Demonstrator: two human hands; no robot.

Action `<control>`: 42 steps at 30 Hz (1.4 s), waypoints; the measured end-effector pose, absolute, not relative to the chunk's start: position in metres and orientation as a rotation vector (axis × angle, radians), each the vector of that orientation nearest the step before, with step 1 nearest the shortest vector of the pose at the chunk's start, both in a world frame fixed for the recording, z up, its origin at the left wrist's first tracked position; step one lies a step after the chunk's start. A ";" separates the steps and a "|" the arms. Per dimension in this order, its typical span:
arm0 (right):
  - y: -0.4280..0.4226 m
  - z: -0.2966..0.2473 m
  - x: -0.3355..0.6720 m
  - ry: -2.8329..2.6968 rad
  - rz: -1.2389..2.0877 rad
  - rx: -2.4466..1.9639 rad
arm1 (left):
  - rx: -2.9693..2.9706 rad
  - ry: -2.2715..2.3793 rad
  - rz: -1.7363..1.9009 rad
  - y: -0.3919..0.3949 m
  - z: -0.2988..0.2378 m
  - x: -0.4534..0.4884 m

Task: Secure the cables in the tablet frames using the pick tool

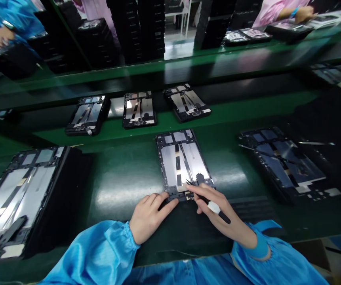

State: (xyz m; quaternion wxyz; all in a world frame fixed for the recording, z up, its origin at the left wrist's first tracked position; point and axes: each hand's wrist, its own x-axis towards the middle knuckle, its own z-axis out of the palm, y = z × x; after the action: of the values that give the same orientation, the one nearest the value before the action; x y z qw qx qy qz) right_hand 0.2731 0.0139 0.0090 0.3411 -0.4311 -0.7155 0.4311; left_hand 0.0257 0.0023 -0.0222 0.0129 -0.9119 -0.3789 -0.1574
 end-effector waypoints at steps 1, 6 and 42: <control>0.012 0.007 0.274 -1.822 1.171 -1.143 | -2.847 -1.192 -0.493 0.002 -0.023 0.026; 0.010 -0.006 0.268 -1.687 1.254 -1.207 | -2.849 -1.204 -0.519 0.002 -0.023 0.026; 0.013 -0.010 0.276 -1.574 1.155 -1.333 | -2.805 -1.177 -0.578 0.003 -0.024 0.026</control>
State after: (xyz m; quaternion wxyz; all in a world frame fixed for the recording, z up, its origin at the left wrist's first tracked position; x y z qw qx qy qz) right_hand 0.2763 0.0132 -0.0096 0.3791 -0.5218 -0.6162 0.4520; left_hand 0.0260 0.0030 -0.0244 0.0224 -0.9057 -0.3800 -0.1866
